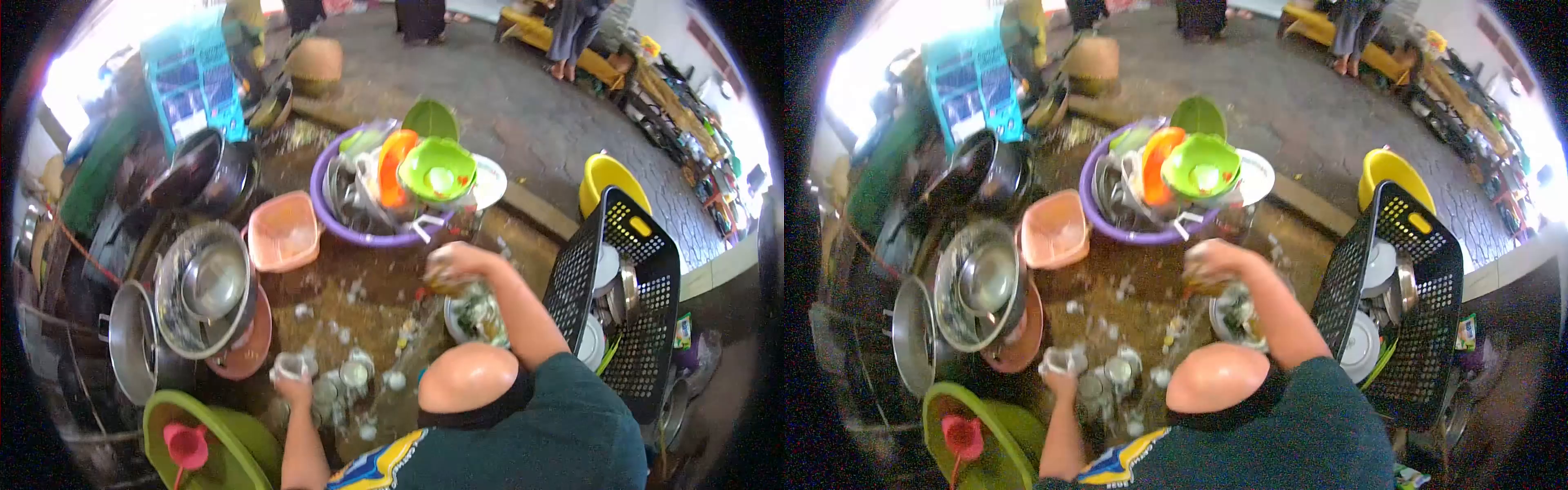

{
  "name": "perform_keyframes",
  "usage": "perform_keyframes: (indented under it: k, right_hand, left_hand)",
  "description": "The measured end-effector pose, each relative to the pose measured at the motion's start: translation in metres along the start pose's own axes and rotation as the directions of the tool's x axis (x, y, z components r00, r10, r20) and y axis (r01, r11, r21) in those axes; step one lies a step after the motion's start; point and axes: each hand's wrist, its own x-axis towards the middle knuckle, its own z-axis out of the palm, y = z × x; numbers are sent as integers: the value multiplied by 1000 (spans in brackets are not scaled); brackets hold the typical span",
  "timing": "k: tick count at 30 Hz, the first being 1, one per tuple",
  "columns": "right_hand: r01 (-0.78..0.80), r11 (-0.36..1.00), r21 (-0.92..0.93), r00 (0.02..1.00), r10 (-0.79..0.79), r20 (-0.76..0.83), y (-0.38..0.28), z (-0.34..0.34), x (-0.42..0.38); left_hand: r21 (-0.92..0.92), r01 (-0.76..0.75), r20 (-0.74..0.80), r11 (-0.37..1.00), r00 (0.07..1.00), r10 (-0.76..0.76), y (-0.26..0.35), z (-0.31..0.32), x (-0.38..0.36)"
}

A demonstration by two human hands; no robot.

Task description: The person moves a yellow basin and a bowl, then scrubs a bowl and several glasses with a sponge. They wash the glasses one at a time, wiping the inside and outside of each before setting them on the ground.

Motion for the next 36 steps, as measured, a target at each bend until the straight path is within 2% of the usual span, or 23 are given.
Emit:
perform_keyframes:
  k: [1,3,5,6,7,9,10,11,16,17,19,20,21,23,24,25,27,28,29,31,33,35,36]
  right_hand:
    - [174,946,-275,975,-204,-85,-27,4,21]
    - [187,784,-592,886,-395,-243,-18,22,80]
    - [-143,809,-571,888,-150,-435,-7,38,127]
    - [-128,570,-811,936,-202,-290,-27,33,124]
    - [-123,567,-814,932,-217,-292,-25,32,132]
    - [-275,505,-818,888,-192,-417,-9,39,153]
    - [-311,683,-661,860,-94,-502,-6,37,153]
    - [-442,717,-539,792,30,-610,3,35,163]
    - [-301,874,-382,566,-160,-809,5,33,137]
    - [-296,874,-386,565,-166,-808,12,34,138]
    - [-318,912,-257,577,-29,-817,10,32,134]
    - [-345,898,-272,565,-33,-825,10,28,131]
    - [-292,900,-324,565,-111,-817,12,23,131]
    - [-232,930,-286,596,-96,-797,16,12,128]
    - [-239,916,-323,530,-156,-834,-1,9,117]
    - [-238,912,-334,529,-167,-832,-19,5,106]
    - [-120,896,-428,541,-302,-785,-57,-5,85]
    - [-88,911,-403,613,-270,-743,-78,-10,75]
    - [-90,907,-412,609,-277,-743,-103,-13,60]
    - [232,904,-359,860,-363,-360,-157,-12,23]
    - [335,929,-155,932,-351,-87,-203,-1,-6]
    - [566,818,-105,824,-556,110,-217,9,-9]
    - [635,765,-109,771,-617,158,-227,14,-14]
  left_hand:
    - [45,16,31,999,999,-17,7,-6,-2]
    - [236,131,92,963,983,-156,4,-6,-4]
    - [198,86,109,976,988,-109,3,-15,-8]
    - [175,55,136,983,987,-79,8,-22,-11]
    - [173,53,122,984,990,-75,21,-36,-15]
    - [130,63,143,990,986,-82,44,-66,-28]
    - [157,0,74,988,997,-12,39,-72,-33]
    - [159,8,59,987,998,-18,36,-78,-37]
    - [31,-12,54,999,998,10,43,-112,-57]
    - [-9,-13,62,1000,998,14,45,-114,-58]
    - [-41,-51,43,998,998,53,53,-112,-58]
    - [-69,-89,28,994,995,92,57,-111,-59]
    - [-70,-88,21,994,996,90,61,-111,-60]
    - [-57,-136,57,989,989,139,68,-111,-63]
    - [-81,-138,65,987,988,144,69,-110,-64]
    - [-91,-137,58,986,988,142,69,-109,-65]
    - [-151,-154,76,976,983,167,71,-107,-65]
    - [-163,-158,69,974,983,171,75,-105,-64]
    - [-220,-179,94,959,975,203,80,-103,-62]
    - [-280,-205,110,938,964,243,101,-108,-57]
    - [-304,-308,204,901,903,378,144,-120,-50]
    - [-527,-318,178,788,866,468,177,-118,-47]
    - [-728,-167,248,664,839,484,205,-130,-52]
